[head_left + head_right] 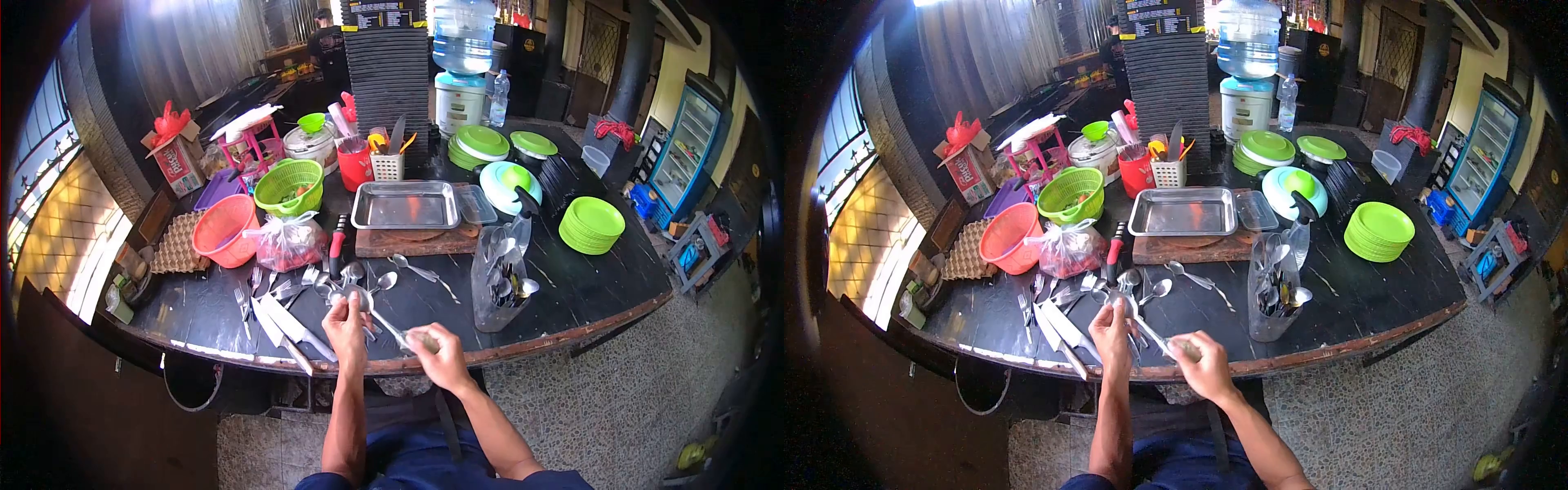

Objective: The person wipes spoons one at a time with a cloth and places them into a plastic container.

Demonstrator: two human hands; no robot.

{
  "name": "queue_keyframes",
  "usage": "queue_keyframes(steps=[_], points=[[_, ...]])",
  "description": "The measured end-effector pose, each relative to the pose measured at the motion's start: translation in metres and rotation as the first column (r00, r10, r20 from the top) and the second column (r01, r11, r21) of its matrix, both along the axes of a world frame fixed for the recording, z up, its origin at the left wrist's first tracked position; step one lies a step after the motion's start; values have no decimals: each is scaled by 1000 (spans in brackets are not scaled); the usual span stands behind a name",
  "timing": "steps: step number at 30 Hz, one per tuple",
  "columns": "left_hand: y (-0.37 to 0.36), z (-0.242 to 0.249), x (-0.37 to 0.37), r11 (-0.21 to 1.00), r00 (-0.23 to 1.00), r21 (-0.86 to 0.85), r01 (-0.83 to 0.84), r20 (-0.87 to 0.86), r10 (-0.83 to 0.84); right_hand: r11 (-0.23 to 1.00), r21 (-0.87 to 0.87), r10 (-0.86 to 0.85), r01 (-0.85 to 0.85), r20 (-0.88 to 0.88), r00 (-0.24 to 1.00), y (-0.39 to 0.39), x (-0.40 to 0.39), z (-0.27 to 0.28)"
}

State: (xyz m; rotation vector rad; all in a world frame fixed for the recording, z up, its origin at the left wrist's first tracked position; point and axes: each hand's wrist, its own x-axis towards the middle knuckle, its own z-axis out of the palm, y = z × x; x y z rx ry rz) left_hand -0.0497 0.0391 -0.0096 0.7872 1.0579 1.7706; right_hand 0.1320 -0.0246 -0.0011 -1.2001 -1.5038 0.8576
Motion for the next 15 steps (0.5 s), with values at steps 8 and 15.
queue_keyframes(steps=[8, 15], points=[[-16, 8, 31, 983, 956, -135, 120, -251, -151, 913, 346, -261, 214, 93, 961, 21, -1, 32], [-20, 1, 38, 993, 955, -101, 69, -282, -95, 901, 433, -179, 38, 290, 940, 9, -13, 8]])
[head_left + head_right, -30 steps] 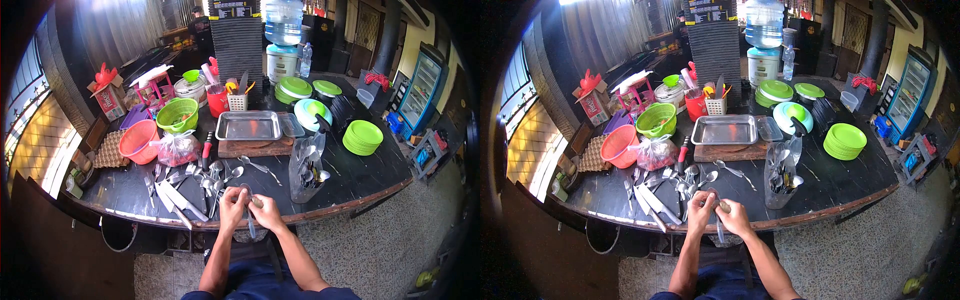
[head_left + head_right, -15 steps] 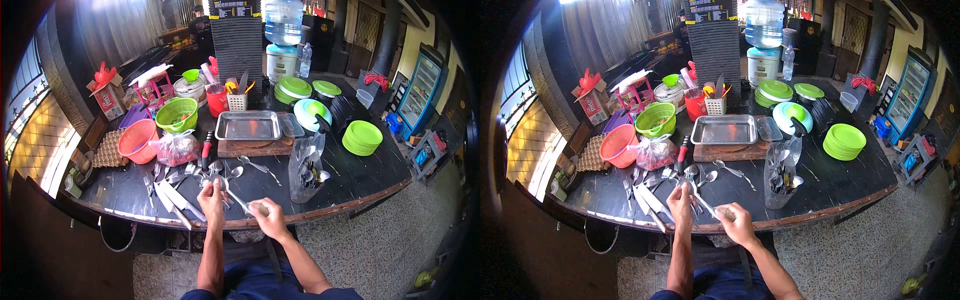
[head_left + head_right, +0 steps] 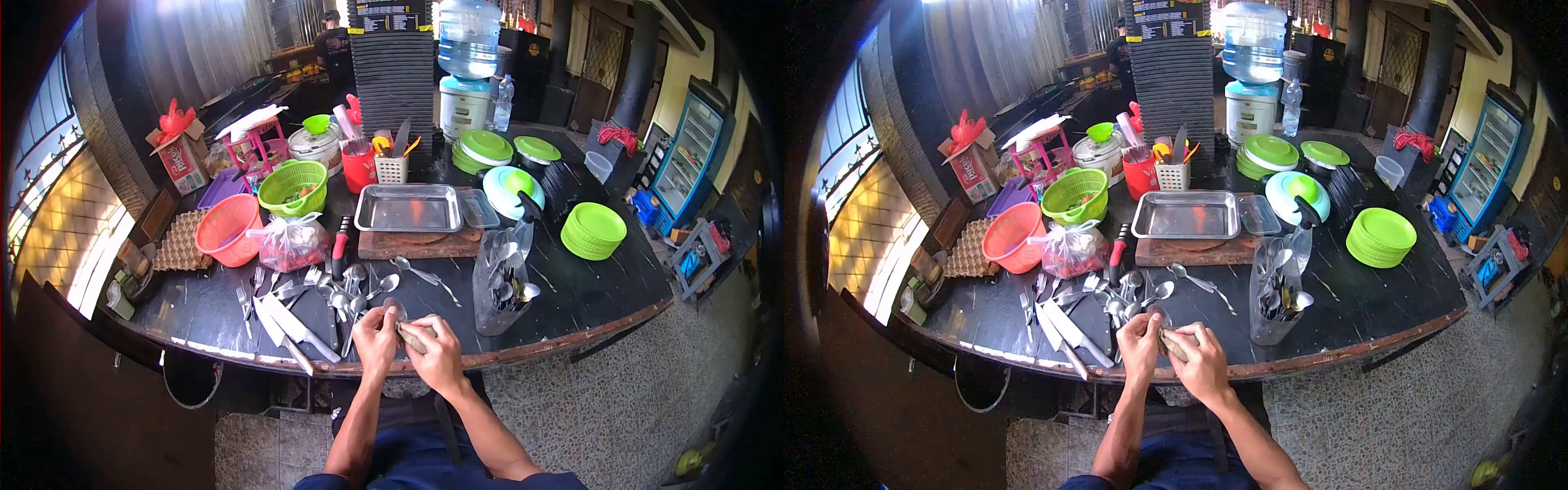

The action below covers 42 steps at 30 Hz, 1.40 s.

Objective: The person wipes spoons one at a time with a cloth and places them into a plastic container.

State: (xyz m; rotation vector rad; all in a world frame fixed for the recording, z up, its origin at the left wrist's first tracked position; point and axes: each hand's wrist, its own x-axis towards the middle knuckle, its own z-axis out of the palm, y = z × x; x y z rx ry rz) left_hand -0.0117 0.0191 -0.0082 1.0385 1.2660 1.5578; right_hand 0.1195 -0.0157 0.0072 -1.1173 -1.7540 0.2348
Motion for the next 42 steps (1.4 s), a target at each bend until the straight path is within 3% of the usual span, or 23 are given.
queue_keyframes(steps=[4, 5, 8, 10, 11, 13, 15, 17, 18, 23, 26, 33, 36, 42], points=[[4, -4, -5, 990, 995, 107, -87, 51, 82, 1000, 5, 23, -23, 21, 1000, -13, 1, -10], [1, 1, -8, 996, 989, 9, -86, 119, 84, 999, 16, 40, -40, 24, 999, -14, 2, -13], [1, 5, -14, 996, 989, 69, -50, 146, 39, 997, 75, 2, -2, -1, 1000, -10, 10, -25], [1, 3, -15, 985, 976, 135, 107, 172, -129, 992, 121, -37, 44, -65, 997, -8, 12, -20], [-1, 0, -14, 985, 976, 134, 108, 172, -131, 992, 120, -38, 46, -66, 997, -6, 11, -17], [-4, 1, -5, 953, 944, 167, 255, 168, -282, 990, 101, -75, 102, -246, 966, -2, 7, -8], [-9, 4, 1, 962, 948, 120, 246, 175, -265, 990, 95, -78, 107, -267, 961, -4, 5, -1], [-5, 8, 5, 910, 978, 378, 173, 39, -203, 998, 17, -56, 67, -383, 922, -5, 2, -1], [-5, 8, 4, 907, 973, 385, 171, 77, -216, 1000, -1, -24, 26, -407, 913, -8, 0, 2], [-8, -6, -1, 911, 932, 368, 183, 230, -280, 1000, -2, -19, 20, -335, 942, -12, -8, 2], [-9, -2, -1, 914, 940, 377, 148, 235, -249, 998, -63, -16, 6, -158, 987, -10, -9, -14], [-1, -8, -17, 934, 926, 352, 59, 331, -182, 989, -139, 40, -56, -119, 992, -14, -11, -32], [6, -7, -25, 940, 876, 341, 19, 447, -180, 985, -147, 76, -86, -76, 994, -8, -2, -37], [23, 9, -34, 906, 943, 422, -43, 317, -103, 980, -153, 118, -128, -71, 991, 18, 20, -40]])
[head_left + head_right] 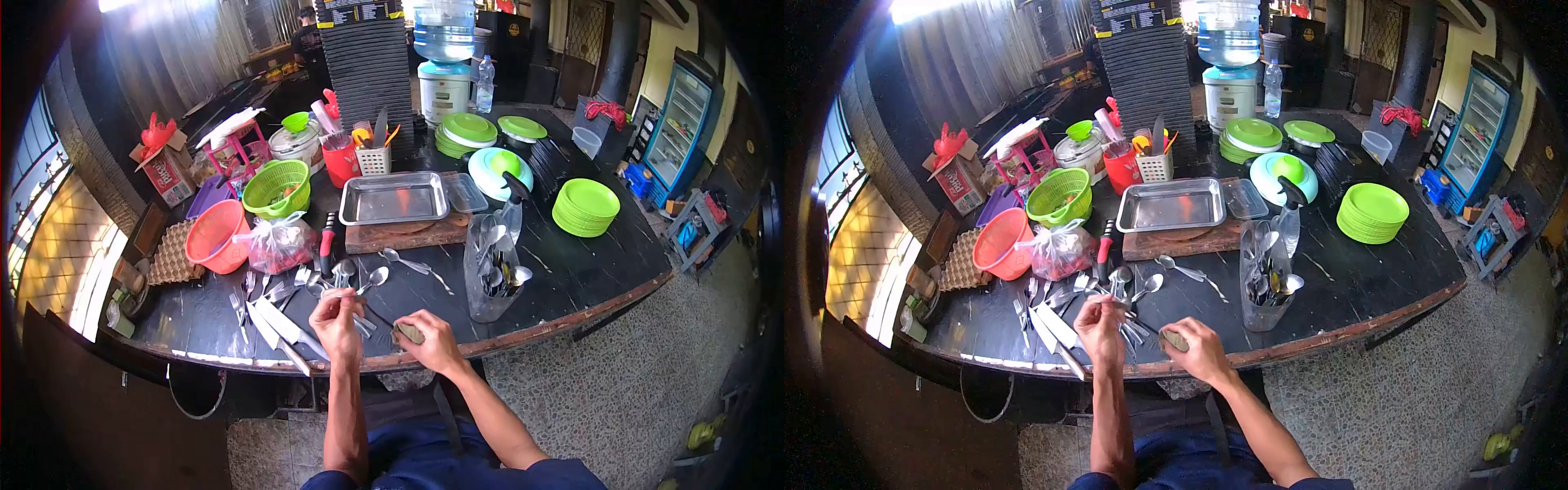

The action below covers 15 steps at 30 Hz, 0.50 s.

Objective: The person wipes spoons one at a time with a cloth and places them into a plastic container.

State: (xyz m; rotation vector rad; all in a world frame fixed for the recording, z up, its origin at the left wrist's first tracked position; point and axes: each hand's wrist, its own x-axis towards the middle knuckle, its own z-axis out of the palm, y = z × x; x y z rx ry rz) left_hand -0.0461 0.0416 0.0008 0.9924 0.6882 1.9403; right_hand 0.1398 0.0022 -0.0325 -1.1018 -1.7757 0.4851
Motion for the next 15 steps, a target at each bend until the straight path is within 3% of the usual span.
queue_keyframes(steps=[3, 5, 6, 11, 13, 15], points=[[13, 31, 7, 996, 998, 55, -68, -8, 68, 999, -24, -41, 42, 17, 999, 15, 10, -24], [19, 60, 22, 987, 978, 110, -113, -162, 130, 982, -154, -127, 112, -88, 988, 20, 11, -46], [26, 67, 31, 986, 975, 153, -67, -200, 98, 964, -217, -178, 151, -110, 978, 22, 10, -61], [58, 88, 98, 974, 950, 202, 101, -311, -34, 965, -195, -196, 177, -79, 977, 20, 8, -60], [71, 90, 123, 961, 891, 251, 116, -453, 11, 964, -193, -200, 183, -69, 977, 20, 10, -59], [90, 76, 154, 952, 819, 160, 261, -558, -131, 964, -205, -180, 167, -48, 982, 20, 12, -60]])
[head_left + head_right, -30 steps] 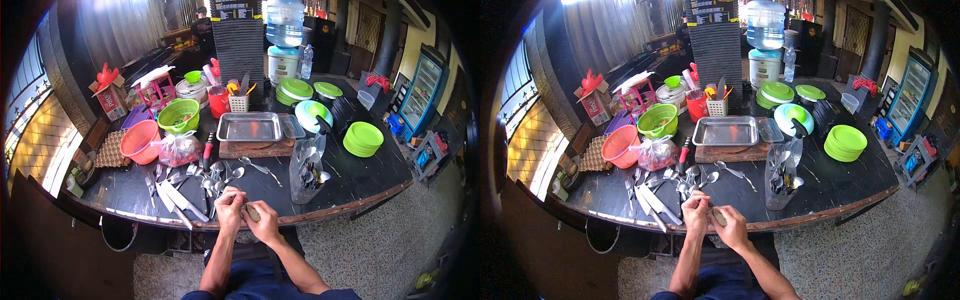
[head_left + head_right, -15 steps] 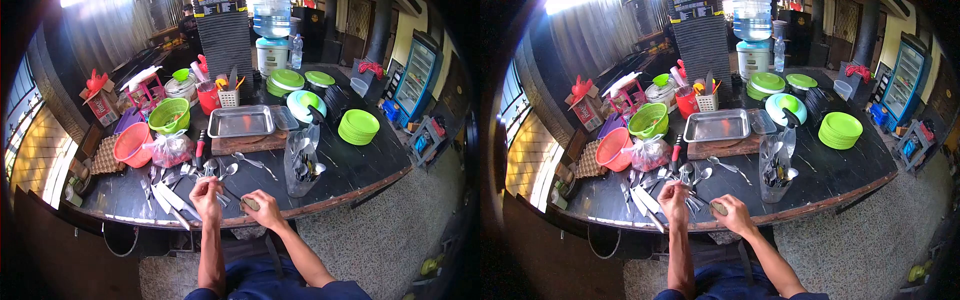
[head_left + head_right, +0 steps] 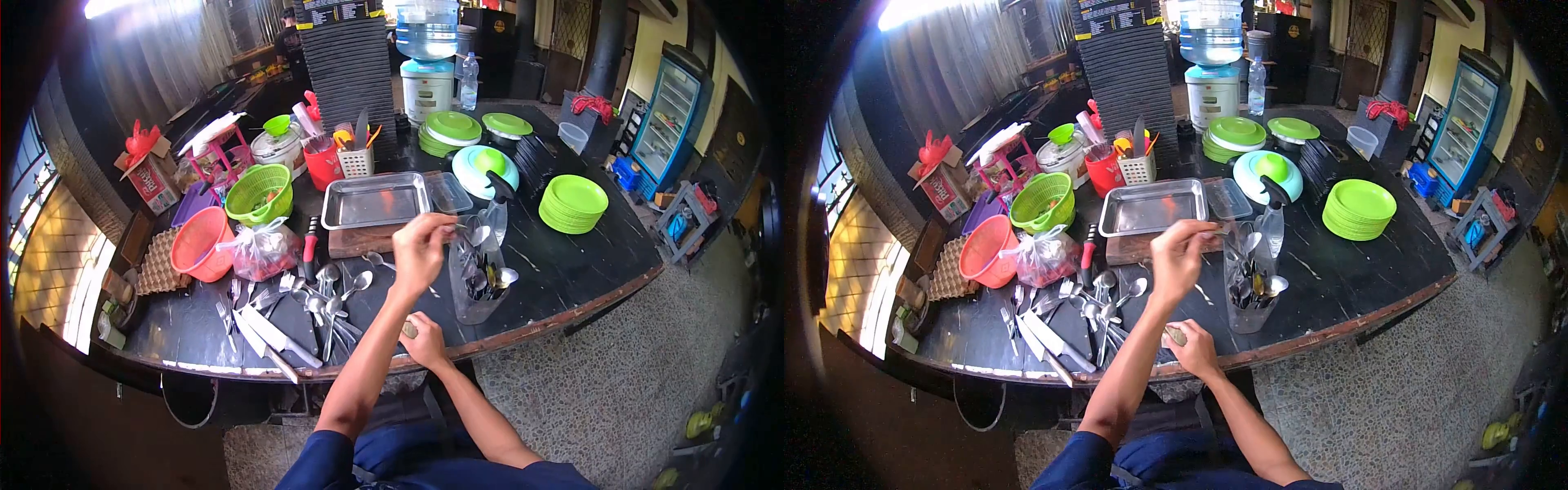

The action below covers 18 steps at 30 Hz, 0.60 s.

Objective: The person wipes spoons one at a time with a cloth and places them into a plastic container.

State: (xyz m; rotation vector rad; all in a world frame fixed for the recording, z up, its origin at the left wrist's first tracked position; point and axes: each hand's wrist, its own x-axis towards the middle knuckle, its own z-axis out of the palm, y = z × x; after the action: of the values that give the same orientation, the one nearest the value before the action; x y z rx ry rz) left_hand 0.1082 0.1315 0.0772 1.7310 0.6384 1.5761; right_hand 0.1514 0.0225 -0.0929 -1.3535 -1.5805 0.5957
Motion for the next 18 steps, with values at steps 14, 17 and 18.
queue_keyframes(steps=[14, 17, 18], points=[[45, -118, -62, 919, 700, 111, -377, -616, 362, 1000, -10, -16, 17, 19, 1000, 1, -1, -3], [47, -156, -107, 814, 283, 202, -544, -869, 405, 999, 37, -26, 26, -3, 1000, 2, -2, -1], [43, -159, -118, 792, 152, 191, -580, -930, 335, 998, 55, -20, 20, -13, 1000, 2, -2, -1]])
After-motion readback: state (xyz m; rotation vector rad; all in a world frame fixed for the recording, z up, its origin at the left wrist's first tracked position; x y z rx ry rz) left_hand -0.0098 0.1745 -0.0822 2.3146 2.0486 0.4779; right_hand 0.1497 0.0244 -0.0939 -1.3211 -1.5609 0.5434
